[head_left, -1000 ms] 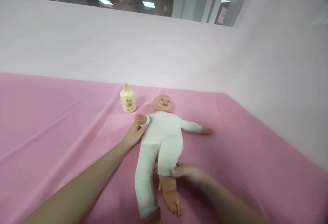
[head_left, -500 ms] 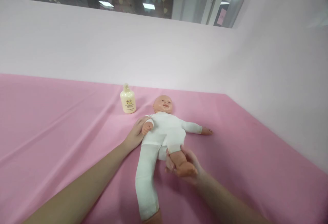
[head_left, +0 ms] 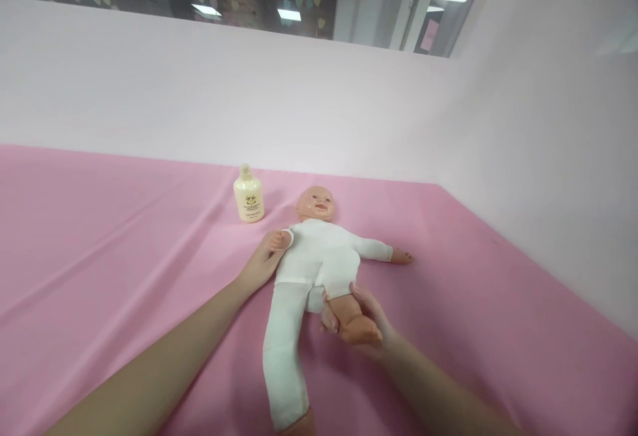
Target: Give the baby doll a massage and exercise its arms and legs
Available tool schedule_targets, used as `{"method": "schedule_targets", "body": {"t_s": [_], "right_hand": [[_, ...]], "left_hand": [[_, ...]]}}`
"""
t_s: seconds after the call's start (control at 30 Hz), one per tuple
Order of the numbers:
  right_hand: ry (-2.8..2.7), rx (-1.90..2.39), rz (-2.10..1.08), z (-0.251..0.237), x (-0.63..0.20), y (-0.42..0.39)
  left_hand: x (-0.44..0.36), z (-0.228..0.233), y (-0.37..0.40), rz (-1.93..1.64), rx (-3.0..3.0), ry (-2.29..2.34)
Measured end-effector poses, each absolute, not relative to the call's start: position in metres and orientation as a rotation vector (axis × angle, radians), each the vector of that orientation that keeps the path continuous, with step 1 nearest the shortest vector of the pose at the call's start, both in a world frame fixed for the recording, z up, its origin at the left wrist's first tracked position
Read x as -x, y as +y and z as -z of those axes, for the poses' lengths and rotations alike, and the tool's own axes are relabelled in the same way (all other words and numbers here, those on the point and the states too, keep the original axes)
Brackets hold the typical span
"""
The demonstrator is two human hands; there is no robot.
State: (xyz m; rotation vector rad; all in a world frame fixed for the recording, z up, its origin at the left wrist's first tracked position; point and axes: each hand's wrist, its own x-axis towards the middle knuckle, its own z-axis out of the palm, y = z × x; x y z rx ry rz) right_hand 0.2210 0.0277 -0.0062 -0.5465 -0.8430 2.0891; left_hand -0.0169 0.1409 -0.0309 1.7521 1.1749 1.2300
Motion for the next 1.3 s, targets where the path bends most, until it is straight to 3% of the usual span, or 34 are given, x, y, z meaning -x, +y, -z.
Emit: {"method": "schedule_targets", "body": {"t_s": [0.33, 0.57, 0.93, 1.17, 1.3], "right_hand": [[-0.987, 0.360, -2.399, 0.018, -0.222, 0.019], [-1.219, 0.424, -2.617, -0.009, -0.218, 0.016], [-1.237, 0.419, -2.603, -0.008, -0.220, 0.017], [-1.209, 0.195, -2.784, 0.010, -0.224, 0.022], [-1.301, 0.330, -2.526, 0.017, -0.225, 0.021]], "left_hand": [[0.018, 0.035, 0.143, -1.213, -1.589, 1.233], [0.015, 0.033, 0.143, -1.260, -1.547, 1.180], [0.014, 0.032, 0.143, -1.268, -1.538, 1.151], [0.014, 0.032, 0.144, -1.238, -1.528, 1.192], [0.017, 0.034, 0.142, -1.186, -1.543, 1.213]]}}
